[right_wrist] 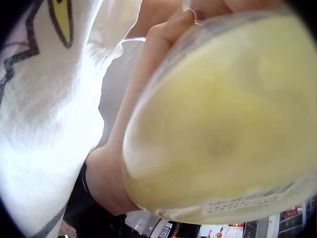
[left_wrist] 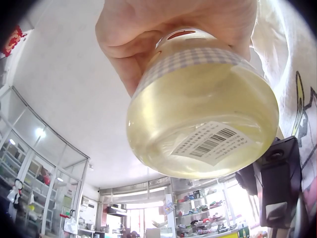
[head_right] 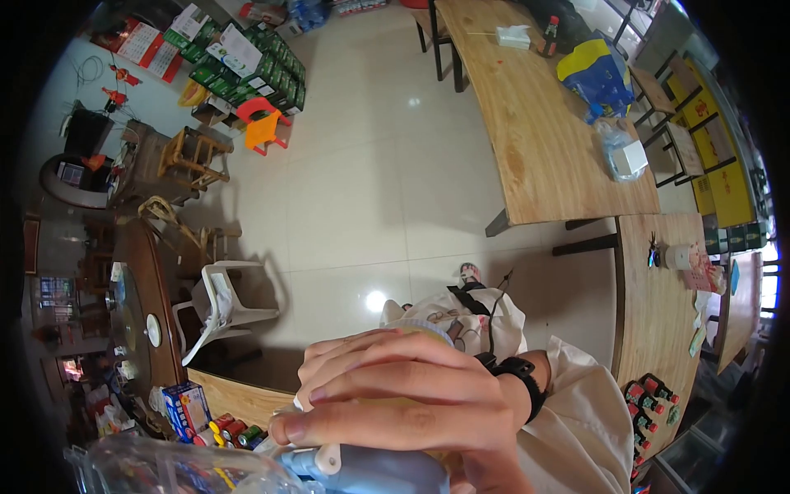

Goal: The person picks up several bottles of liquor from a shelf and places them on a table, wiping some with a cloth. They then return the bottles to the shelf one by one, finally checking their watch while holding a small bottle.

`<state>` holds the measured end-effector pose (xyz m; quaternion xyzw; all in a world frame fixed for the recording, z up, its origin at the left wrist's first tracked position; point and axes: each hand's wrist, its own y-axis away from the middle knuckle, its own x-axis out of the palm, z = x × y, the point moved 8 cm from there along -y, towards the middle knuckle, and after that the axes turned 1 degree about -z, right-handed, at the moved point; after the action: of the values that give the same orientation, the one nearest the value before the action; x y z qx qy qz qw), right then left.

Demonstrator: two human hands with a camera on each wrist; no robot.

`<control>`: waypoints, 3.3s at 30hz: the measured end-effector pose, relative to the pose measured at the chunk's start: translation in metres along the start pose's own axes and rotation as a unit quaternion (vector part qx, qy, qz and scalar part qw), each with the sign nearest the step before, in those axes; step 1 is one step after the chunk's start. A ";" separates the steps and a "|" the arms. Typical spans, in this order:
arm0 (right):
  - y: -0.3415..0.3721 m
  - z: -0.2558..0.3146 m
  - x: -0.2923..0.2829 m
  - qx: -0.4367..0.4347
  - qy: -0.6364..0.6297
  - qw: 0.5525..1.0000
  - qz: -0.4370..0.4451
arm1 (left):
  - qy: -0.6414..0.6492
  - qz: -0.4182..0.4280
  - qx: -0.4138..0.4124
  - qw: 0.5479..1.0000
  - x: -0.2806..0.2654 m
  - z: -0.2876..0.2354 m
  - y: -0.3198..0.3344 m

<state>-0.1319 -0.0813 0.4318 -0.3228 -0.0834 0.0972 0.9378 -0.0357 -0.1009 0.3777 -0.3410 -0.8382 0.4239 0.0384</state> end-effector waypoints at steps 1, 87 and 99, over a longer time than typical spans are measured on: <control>0.002 0.000 0.001 0.000 0.007 1.000 -0.005 | 0.006 -0.038 0.017 0.999 0.001 0.000 0.002; 0.114 -0.301 -0.409 0.320 0.462 0.822 -0.093 | -0.081 -0.105 -0.632 0.764 0.155 0.345 0.202; 0.111 -0.346 -0.483 0.210 0.674 0.695 -0.132 | -0.044 -0.606 -0.732 0.307 0.294 0.073 0.604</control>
<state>-0.5372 -0.3137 0.0488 -0.0816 0.5523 -0.2568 0.7889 0.0390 0.2734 -0.1798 0.3936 -0.7764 -0.4918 -0.0179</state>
